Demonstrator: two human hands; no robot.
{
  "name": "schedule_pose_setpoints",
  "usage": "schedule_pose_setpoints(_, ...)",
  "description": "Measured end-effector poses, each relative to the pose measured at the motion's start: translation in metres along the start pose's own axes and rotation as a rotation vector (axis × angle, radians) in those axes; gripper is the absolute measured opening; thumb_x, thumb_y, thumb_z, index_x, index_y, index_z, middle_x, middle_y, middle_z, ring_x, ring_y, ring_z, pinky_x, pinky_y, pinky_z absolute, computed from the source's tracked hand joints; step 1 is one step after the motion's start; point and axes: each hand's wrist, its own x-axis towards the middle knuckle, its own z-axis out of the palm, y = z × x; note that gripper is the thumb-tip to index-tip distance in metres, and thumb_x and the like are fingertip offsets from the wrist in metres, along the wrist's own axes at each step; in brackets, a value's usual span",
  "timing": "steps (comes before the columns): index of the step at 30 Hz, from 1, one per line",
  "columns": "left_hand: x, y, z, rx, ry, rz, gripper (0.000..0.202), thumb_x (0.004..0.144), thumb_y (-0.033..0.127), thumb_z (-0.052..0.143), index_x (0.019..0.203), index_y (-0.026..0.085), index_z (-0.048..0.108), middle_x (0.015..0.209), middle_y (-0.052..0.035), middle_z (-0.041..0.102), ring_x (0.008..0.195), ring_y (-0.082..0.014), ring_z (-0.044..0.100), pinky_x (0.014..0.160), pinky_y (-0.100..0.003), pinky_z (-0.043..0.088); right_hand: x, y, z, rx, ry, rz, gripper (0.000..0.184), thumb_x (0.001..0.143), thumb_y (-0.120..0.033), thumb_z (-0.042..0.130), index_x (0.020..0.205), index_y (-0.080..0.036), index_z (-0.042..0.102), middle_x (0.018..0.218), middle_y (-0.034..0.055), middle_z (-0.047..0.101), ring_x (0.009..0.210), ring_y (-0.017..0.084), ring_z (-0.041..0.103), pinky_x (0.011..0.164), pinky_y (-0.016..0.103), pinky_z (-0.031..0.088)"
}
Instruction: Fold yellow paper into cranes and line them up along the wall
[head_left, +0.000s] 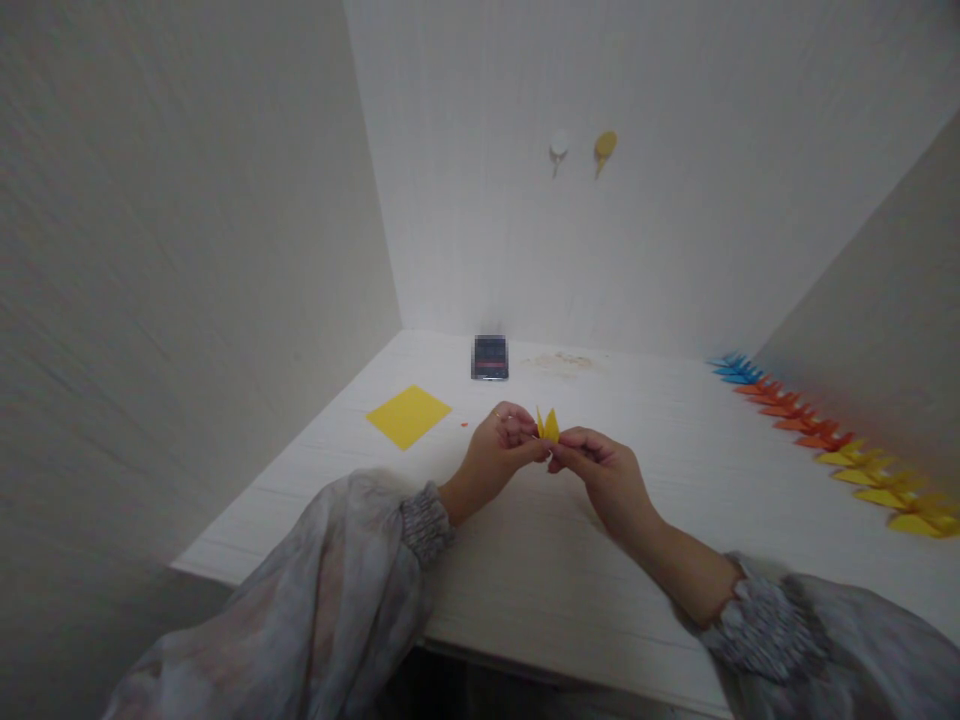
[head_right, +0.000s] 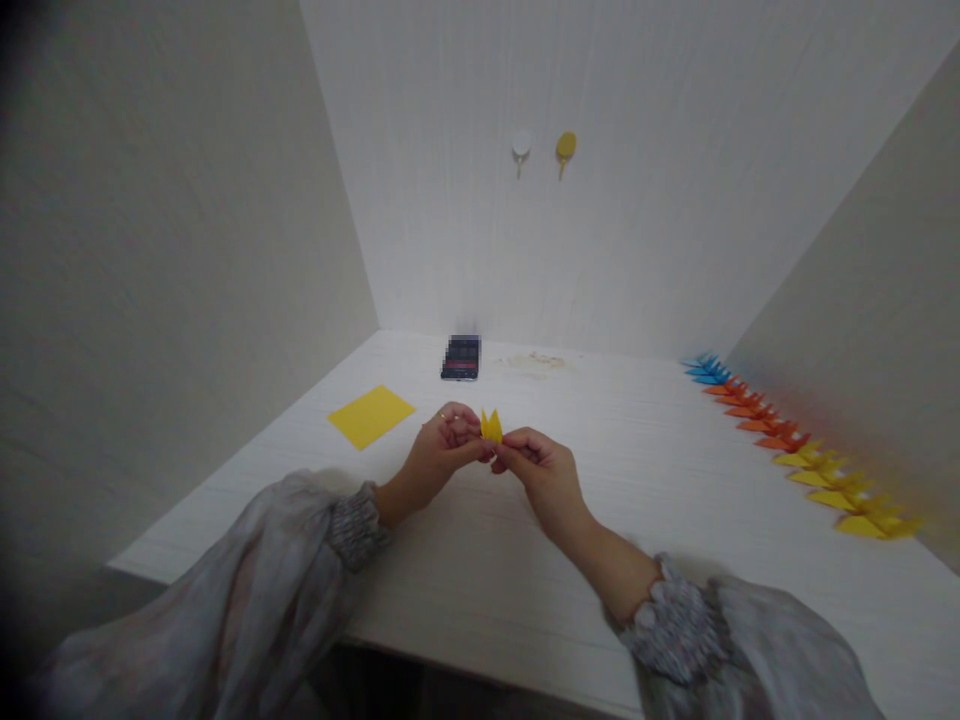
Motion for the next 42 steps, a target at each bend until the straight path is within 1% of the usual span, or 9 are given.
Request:
schedule_pose_setpoints(3,-0.0003,0.0005,0.0001,0.050,-0.003,-0.011,0.022,0.063,0.022,0.067,0.074,0.013,0.050,0.061,0.0023,0.057,0.056,-0.0071,0.053,0.057,-0.021,0.042,0.0009,0.0006,0.0003,0.018,-0.006,0.001,0.005,0.069,-0.023,0.064,0.070,-0.018,0.061,0.065,-0.0001,0.063,0.061,0.011,0.057,0.062,0.026,0.044)
schedule_pose_setpoints(9,-0.0004,0.0048,0.0014,0.085,0.019,-0.046,0.017,0.064,0.023,0.065,0.073,0.013,0.055,0.061,0.0020,0.058,0.057,-0.0076,0.054,0.060,-0.023,0.043,0.0005,0.0016,0.0010,0.028,-0.010,0.000,0.014,0.069,-0.024,0.064,0.080,-0.019,0.059,0.069,-0.0002,0.062,0.059,0.011,0.056,0.058,0.026,0.043)
schedule_pose_setpoints(14,-0.0011,0.0065,0.0013,0.118,0.038,-0.067,0.014,0.066,0.023,0.063,0.071,0.012,0.058,0.060,0.0007,0.060,0.057,-0.0086,0.055,0.062,-0.025,0.044,-0.0002,0.0007,0.0009,0.034,0.021,0.012,0.016,0.067,-0.024,0.065,0.080,-0.018,0.058,0.068,-0.0008,0.060,0.058,0.010,0.055,0.057,0.025,0.042)
schedule_pose_setpoints(19,0.0000,0.0050,0.0003,0.121,0.054,-0.069,0.013,0.064,0.022,0.065,0.071,0.012,0.059,0.058,0.0013,0.060,0.055,-0.0085,0.055,0.060,-0.024,0.044,-0.0009,0.0012,0.0000,0.033,0.017,0.010,0.016,0.068,-0.023,0.065,0.082,-0.019,0.059,0.069,-0.0012,0.059,0.058,0.010,0.054,0.058,0.026,0.042)
schedule_pose_setpoints(23,0.0005,0.0035,-0.0004,0.113,0.063,-0.049,0.014,0.062,0.021,0.066,0.070,0.013,0.058,0.057,0.0023,0.059,0.054,-0.0083,0.054,0.059,-0.024,0.044,-0.0013,0.0020,-0.0006,0.042,-0.010,0.001,0.015,0.069,-0.024,0.063,0.083,-0.019,0.058,0.069,-0.0012,0.059,0.059,0.011,0.054,0.059,0.027,0.043)
schedule_pose_setpoints(29,-0.0004,0.0031,0.0003,0.103,0.060,-0.014,0.013,0.062,0.019,0.066,0.070,0.013,0.057,0.058,0.0026,0.058,0.055,-0.0077,0.053,0.058,-0.023,0.043,-0.0004,0.0014,0.0004,0.031,-0.054,0.000,0.012,0.072,-0.025,0.060,0.083,-0.019,0.057,0.072,-0.0001,0.060,0.062,0.011,0.054,0.062,0.027,0.043)
schedule_pose_setpoints(34,0.0014,0.0016,0.0002,0.023,0.079,-0.004,0.023,0.059,0.016,0.068,0.076,0.014,0.053,0.065,0.0029,0.057,0.057,-0.0066,0.053,0.056,-0.021,0.043,0.0003,0.0032,-0.0003,0.046,-0.067,-0.006,0.011,0.073,-0.025,0.060,0.082,-0.019,0.057,0.074,0.0003,0.060,0.062,0.011,0.054,0.061,0.026,0.043)
schedule_pose_setpoints(38,0.0014,0.0021,0.0007,0.038,0.089,-0.006,0.025,0.058,0.016,0.068,0.075,0.014,0.051,0.066,0.0028,0.057,0.057,-0.0064,0.053,0.057,-0.021,0.043,0.0000,0.0037,-0.0012,0.037,-0.062,0.002,0.011,0.072,-0.024,0.061,0.082,-0.019,0.058,0.072,-0.0007,0.059,0.061,0.010,0.054,0.061,0.026,0.042)
schedule_pose_setpoints(42,0.0002,0.0029,0.0016,0.070,0.075,0.009,0.020,0.060,0.017,0.068,0.072,0.014,0.052,0.064,0.0028,0.057,0.057,-0.0067,0.053,0.058,-0.021,0.043,-0.0002,0.0020,-0.0008,0.009,-0.039,0.003,0.012,0.071,-0.027,0.062,0.080,-0.019,0.059,0.069,-0.0009,0.059,0.059,0.011,0.053,0.059,0.026,0.042)
